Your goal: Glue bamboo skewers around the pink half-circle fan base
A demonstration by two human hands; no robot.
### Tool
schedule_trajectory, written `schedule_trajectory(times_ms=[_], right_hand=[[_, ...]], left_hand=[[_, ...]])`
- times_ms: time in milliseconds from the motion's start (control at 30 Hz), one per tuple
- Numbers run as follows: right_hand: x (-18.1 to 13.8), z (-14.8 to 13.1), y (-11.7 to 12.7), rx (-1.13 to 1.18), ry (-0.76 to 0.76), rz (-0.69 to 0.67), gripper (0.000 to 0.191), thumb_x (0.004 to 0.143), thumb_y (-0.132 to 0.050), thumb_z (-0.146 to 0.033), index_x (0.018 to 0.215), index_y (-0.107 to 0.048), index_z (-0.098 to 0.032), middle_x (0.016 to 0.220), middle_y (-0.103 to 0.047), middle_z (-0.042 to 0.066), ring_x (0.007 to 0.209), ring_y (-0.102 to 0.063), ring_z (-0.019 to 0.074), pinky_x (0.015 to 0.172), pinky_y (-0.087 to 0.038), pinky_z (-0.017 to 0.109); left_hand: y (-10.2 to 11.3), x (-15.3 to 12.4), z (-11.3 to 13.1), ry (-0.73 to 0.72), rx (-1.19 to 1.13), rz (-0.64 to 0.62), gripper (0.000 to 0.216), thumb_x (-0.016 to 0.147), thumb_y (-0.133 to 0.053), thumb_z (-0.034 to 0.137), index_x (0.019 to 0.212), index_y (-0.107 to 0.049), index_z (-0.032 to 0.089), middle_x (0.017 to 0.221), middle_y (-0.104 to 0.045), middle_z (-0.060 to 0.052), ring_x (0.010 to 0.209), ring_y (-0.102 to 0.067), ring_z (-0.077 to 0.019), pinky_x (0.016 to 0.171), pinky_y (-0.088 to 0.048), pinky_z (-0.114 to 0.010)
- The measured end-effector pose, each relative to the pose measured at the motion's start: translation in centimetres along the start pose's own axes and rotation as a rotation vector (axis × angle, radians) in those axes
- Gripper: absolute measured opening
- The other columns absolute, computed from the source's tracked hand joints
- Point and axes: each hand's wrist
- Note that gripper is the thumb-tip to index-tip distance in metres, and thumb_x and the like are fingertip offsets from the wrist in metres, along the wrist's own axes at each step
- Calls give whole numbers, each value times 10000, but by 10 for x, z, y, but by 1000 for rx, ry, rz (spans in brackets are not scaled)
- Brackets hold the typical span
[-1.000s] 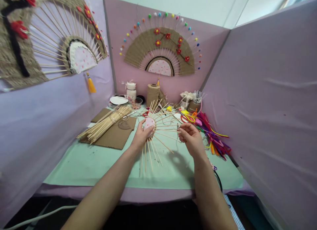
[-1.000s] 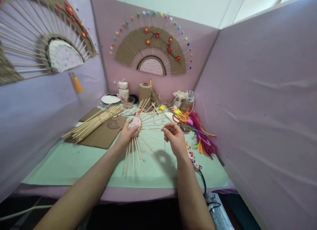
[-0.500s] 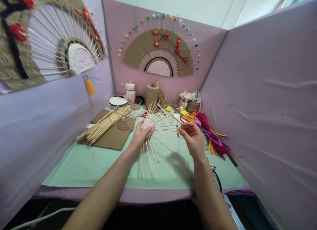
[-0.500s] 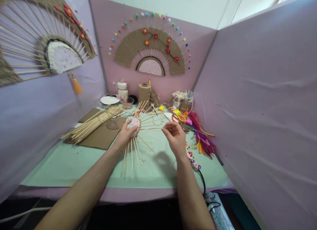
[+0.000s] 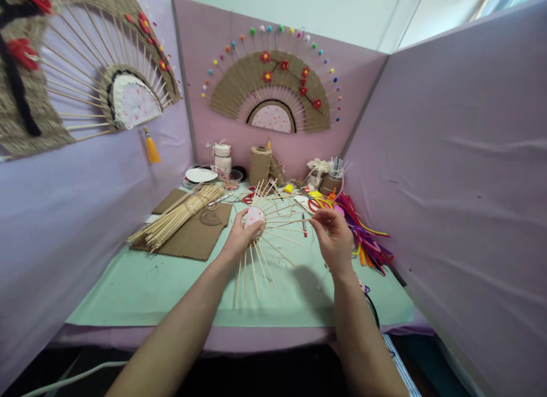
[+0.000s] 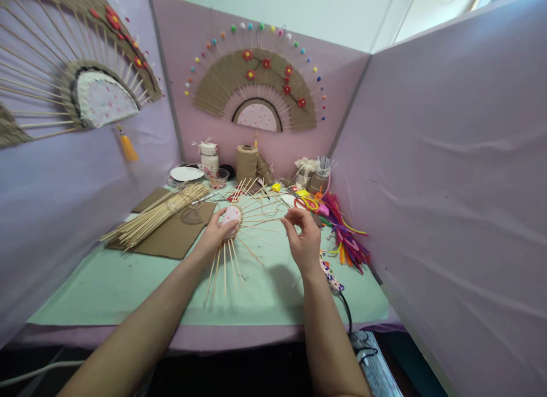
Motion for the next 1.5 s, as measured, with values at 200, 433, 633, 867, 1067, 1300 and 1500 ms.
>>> schedule_trajectory(times_ms=[200,433,633,867,1067,1300,1500], right_hand=[[1,9,-5,387,-340,-47,230,729,-738,-297,907,-613,-225,803,-673,-11,664,-608,117,644,-525,271],[3,19,-9,753,-681,-100,353,555,-874,-322,805,-644,-227,751,-666,-31,629,-592,75,605,-522,198],[0,18,-18,690,-703,-83,314,549,-866,-290,766,-652,-215,727,-654,-25,635,-577,81,565,-470,190],[-6,26,-32,417,-649,-149,282,585,-811,-313,799,-660,-208,722,-650,-19,629,-580,103,580,-444,231],[-11,36,-41,339,-608,-181,293,572,-806,-347,784,-674,-194,730,-671,-1,657,-598,130,645,-464,273],[-15,42,-50,295,-570,-224,224,590,-773,-349,690,-637,-202,627,-636,-25,594,-558,129,596,-435,263],[-20,37,-50,262,-515,-280,168,638,-733,-320,728,-667,-194,705,-689,6,660,-610,151,649,-464,278]], left_hand=[[-1,0,1,24,-9,20,711,702,-750,324,1342,-457,227,851,-653,-43,557,-587,-122,496,-423,-205],[-3,-2,6,59,-54,41,498,810,-645,404,1256,-530,214,806,-653,-39,524,-562,-105,474,-425,-197],[-4,-5,5,30,-83,3,518,807,-654,417,1261,-528,203,753,-637,-24,499,-550,-97,463,-431,-193],[-9,-11,8,-13,-151,-65,517,833,-634,359,1298,-481,191,777,-653,-18,502,-560,-92,447,-425,-187],[-12,-12,6,-49,-256,-129,516,803,-672,306,1267,-491,171,804,-682,-31,573,-610,-119,509,-477,-209],[-13,-14,2,-20,-283,-212,531,761,-715,360,1210,-508,166,754,-682,-28,548,-621,-137,523,-507,-247],[-14,-16,1,-7,-334,-314,531,737,-746,347,1171,-507,152,765,-689,-37,557,-629,-146,545,-540,-282]])
Point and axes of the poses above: each hand's wrist, its own x-axis towards the middle knuckle, its own y-axis out of the back of the hand, z = x × y
